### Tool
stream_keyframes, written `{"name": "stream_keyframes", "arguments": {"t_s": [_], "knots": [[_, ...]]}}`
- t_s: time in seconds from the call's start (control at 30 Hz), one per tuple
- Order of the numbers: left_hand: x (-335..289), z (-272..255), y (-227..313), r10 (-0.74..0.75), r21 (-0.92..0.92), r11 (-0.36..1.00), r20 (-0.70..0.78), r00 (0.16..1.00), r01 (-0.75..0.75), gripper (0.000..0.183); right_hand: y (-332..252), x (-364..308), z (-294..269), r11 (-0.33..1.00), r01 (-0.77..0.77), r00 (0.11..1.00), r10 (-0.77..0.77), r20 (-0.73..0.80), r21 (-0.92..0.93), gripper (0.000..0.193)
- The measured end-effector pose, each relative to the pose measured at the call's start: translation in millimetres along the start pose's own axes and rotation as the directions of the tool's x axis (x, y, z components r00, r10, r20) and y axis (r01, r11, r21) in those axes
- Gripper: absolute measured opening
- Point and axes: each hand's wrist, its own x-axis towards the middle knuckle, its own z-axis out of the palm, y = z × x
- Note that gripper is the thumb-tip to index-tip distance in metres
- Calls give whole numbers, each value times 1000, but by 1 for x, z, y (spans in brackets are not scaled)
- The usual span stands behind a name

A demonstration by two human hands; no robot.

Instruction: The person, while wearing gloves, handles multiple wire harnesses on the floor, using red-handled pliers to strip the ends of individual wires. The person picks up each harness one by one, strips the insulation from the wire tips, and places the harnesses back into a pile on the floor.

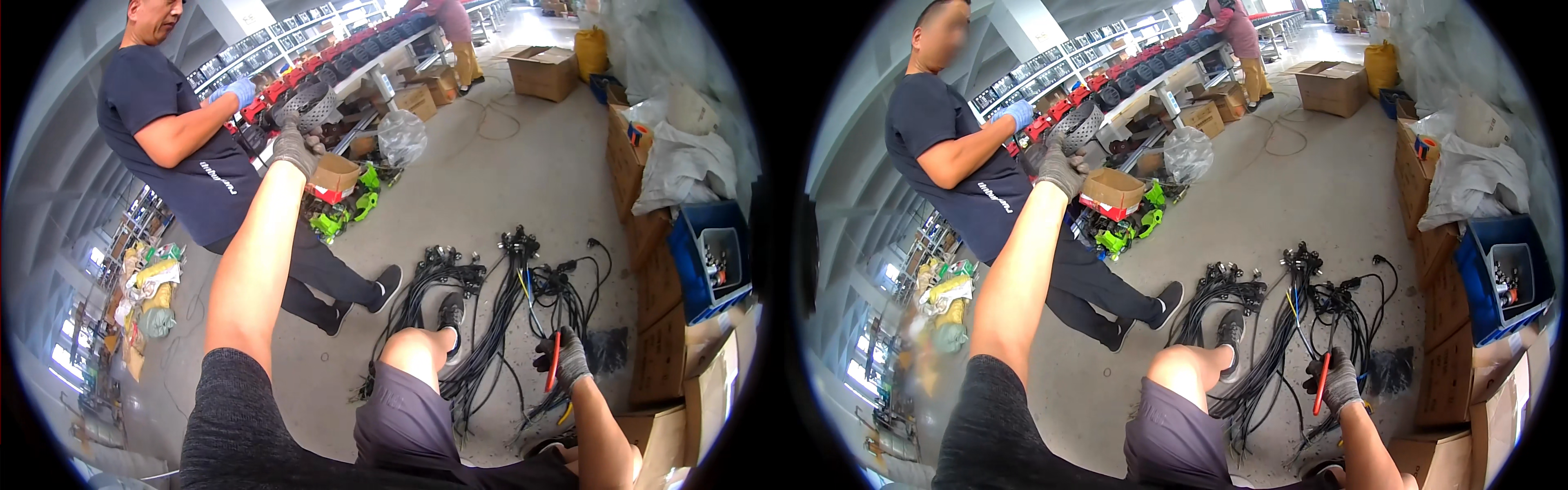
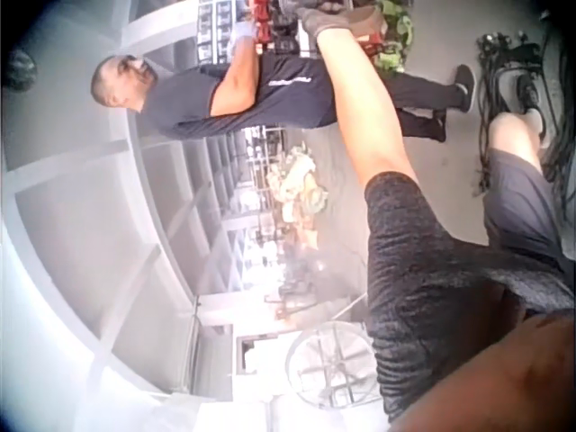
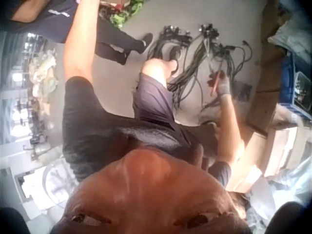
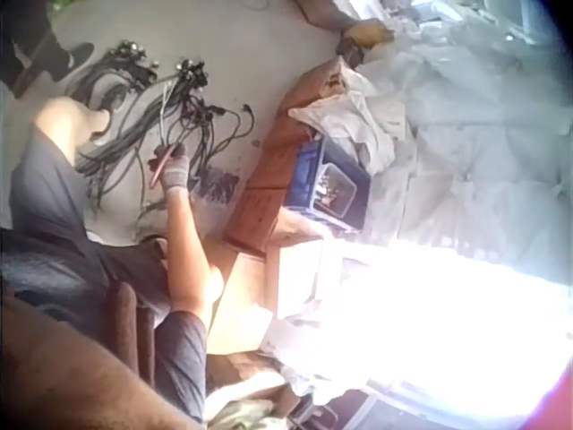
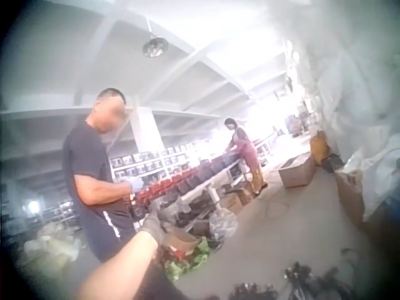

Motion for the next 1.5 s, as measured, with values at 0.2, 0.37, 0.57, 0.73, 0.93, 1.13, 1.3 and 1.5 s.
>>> {"name": "stream_keyframes", "arguments": {"t_s": [0.2, 0.37, 0.57, 0.73, 0.93, 1.13, 1.3, 1.5], "knots": [[-3, -15, 8, 18, -3, 1000, -69, 997, -18, 39, -2, 0, 1, 999, -35, 999, 35, -15, 3, 43], [-6, -30, 16, 88, 28, 996, -104, 991, -86, 39, -7, -5, 6, 999, -22, 1000, 22, 3, -44, 41], [-11, -38, 18, 57, 3, 998, -181, 982, -57, 33, -3, -5, 2, 999, -18, 1000, 18, 5, -31, 40], [-3, -49, 30, 69, -9, 997, -181, 981, -72, 46, -7, -9, 7, 1000, -24, 999, 23, -43, -13, 29], [-15, -36, 15, 158, -90, 985, 93, 983, -149, 59, -12, -13, 11, 999, 11, 1000, -11, -14, -43, 32], [-192, 23, -182, -403, 721, 687, 484, 777, -93, 18, -18, -31, 2, 996, 86, 995, -87, -52, -19, 27], [-267, 26, -290, -417, 438, 889, 662, 623, 130, 38, -30, -44, 28, 971, 238, 971, -238, 28, 2, 24], [-278, 28, -312, -399, 376, 909, 659, 637, 181, 33, -22, -32, 41, 937, 303, 952, -292, 87, -173, 26]]}}
